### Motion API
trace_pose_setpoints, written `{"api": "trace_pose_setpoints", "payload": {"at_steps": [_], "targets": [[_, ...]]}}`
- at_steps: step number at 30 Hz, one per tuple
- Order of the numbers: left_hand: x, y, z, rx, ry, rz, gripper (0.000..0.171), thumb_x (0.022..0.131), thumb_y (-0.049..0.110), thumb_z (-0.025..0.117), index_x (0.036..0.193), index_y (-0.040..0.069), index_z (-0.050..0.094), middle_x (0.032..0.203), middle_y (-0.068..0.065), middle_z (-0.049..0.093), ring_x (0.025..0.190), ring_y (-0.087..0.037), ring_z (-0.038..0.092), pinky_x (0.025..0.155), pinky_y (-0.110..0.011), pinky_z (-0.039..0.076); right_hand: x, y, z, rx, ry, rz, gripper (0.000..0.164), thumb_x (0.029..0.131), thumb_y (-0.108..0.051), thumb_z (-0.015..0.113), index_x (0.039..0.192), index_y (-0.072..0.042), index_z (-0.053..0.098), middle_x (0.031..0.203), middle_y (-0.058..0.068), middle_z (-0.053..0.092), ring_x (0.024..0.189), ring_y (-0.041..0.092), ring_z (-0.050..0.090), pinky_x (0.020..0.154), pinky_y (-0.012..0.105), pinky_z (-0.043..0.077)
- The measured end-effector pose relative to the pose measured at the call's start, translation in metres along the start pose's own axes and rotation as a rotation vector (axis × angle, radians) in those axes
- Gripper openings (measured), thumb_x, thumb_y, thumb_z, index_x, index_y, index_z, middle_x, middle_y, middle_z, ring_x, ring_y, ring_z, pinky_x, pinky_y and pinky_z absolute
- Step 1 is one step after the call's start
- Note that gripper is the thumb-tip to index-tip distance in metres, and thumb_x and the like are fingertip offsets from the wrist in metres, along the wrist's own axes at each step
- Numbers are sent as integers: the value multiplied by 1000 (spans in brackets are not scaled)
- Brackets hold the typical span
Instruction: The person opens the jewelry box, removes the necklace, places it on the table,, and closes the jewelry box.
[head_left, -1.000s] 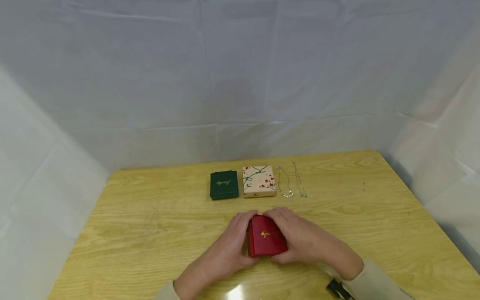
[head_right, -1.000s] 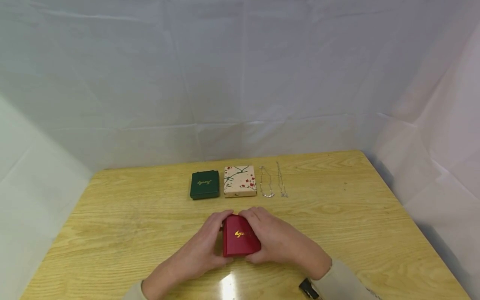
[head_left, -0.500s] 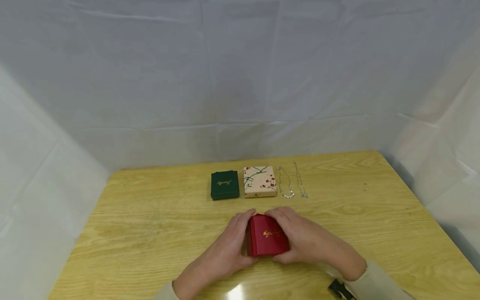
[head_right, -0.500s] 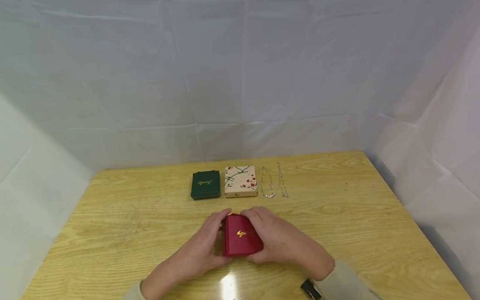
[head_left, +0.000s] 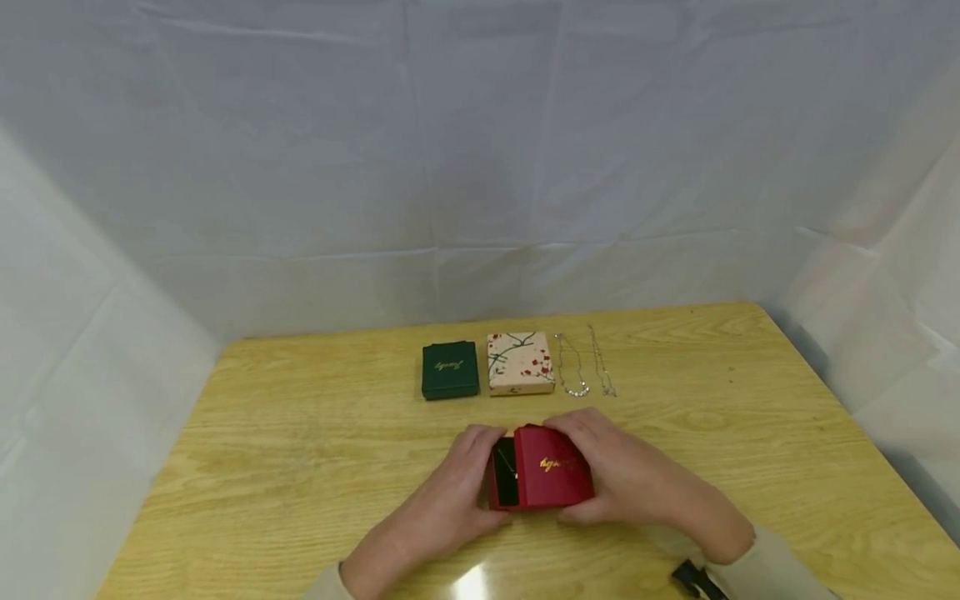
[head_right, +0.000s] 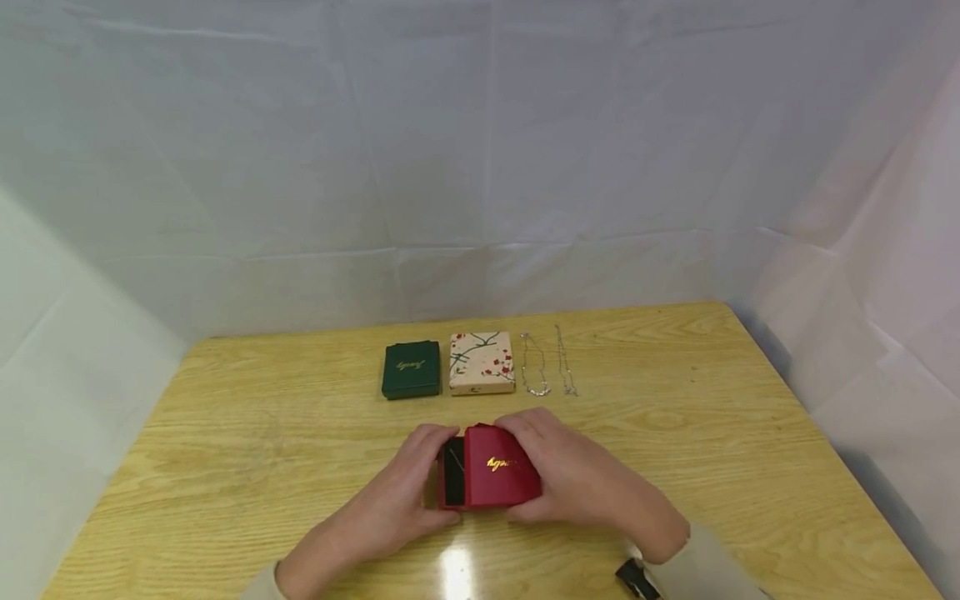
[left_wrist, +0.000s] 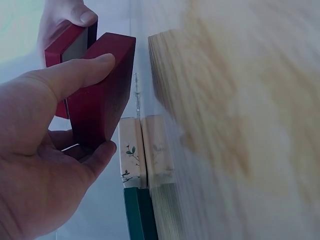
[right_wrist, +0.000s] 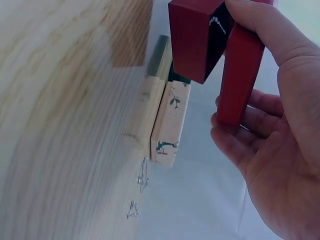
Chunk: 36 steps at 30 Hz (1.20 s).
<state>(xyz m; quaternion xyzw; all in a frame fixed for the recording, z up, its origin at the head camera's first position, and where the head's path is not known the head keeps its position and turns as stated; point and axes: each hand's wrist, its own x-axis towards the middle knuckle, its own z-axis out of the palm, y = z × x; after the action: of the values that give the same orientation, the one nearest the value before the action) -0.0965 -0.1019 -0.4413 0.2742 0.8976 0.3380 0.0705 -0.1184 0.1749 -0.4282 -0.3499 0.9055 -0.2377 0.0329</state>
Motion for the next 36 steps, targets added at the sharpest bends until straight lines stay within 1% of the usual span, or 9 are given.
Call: {"api": "trace_pose_setpoints", "payload": {"at_steps": [5, 10, 17, 22, 26, 31, 36], "targets": [[0, -1, -1, 8, -3, -12, 97, 80, 17, 95, 158, 1, 39, 150, -7, 46, 138, -20, 46, 116, -42, 43, -5, 5, -4, -30, 24, 5, 101, 70, -54, 98, 150, -16, 50, 139, -11, 54, 128, 8, 46, 103, 38, 53], [-1, -2, -2, 26, -6, -17, 96, 79, 19, 96, 156, 1, 41, 150, -8, 47, 138, -21, 47, 117, -42, 42, -11, 12, -7, -48, 47, 3, 103, 70, -58, 96, 151, -16, 50, 139, -12, 54, 128, 9, 46, 102, 40, 53], [-1, -3, -2, 54, -19, -36, 95, 79, 23, 96, 155, 2, 42, 151, -9, 47, 140, -22, 47, 118, -43, 41, -23, 21, -15, -26, 12, 69, 100, 75, -58, 93, 155, -22, 46, 145, -16, 49, 133, 8, 41, 101, 39, 55], [-1, -4, -2, 48, -23, -34, 96, 79, 24, 97, 155, 2, 43, 149, -9, 47, 138, -22, 47, 117, -43, 41, -31, 28, -22, -12, -3, 97, 97, 78, -52, 93, 156, -22, 44, 146, -14, 46, 133, 10, 40, 96, 36, 57], [-1, -4, -3, 51, -25, -35, 96, 78, 24, 97, 154, 1, 43, 148, -9, 48, 137, -22, 48, 116, -44, 42, -36, 35, -27, -30, 2, 107, 96, 78, -49, 93, 155, -20, 44, 147, -11, 46, 133, 13, 41, 94, 36, 57], [0, -4, -2, 76, -26, -34, 96, 78, 27, 97, 153, 1, 45, 147, -9, 50, 136, -22, 48, 115, -45, 44, -42, 43, -31, -47, 14, 98, 94, 78, -48, 94, 154, -19, 46, 146, -8, 49, 131, 16, 44, 93, 38, 57], [-1, -4, -3, 107, -28, -42, 97, 76, 31, 98, 152, 1, 47, 145, -8, 53, 133, -22, 48, 114, -46, 45, -50, 52, -36, -23, 9, 99, 90, 79, -43, 94, 152, -19, 46, 145, -7, 50, 128, 17, 45, 88, 35, 56]]}}
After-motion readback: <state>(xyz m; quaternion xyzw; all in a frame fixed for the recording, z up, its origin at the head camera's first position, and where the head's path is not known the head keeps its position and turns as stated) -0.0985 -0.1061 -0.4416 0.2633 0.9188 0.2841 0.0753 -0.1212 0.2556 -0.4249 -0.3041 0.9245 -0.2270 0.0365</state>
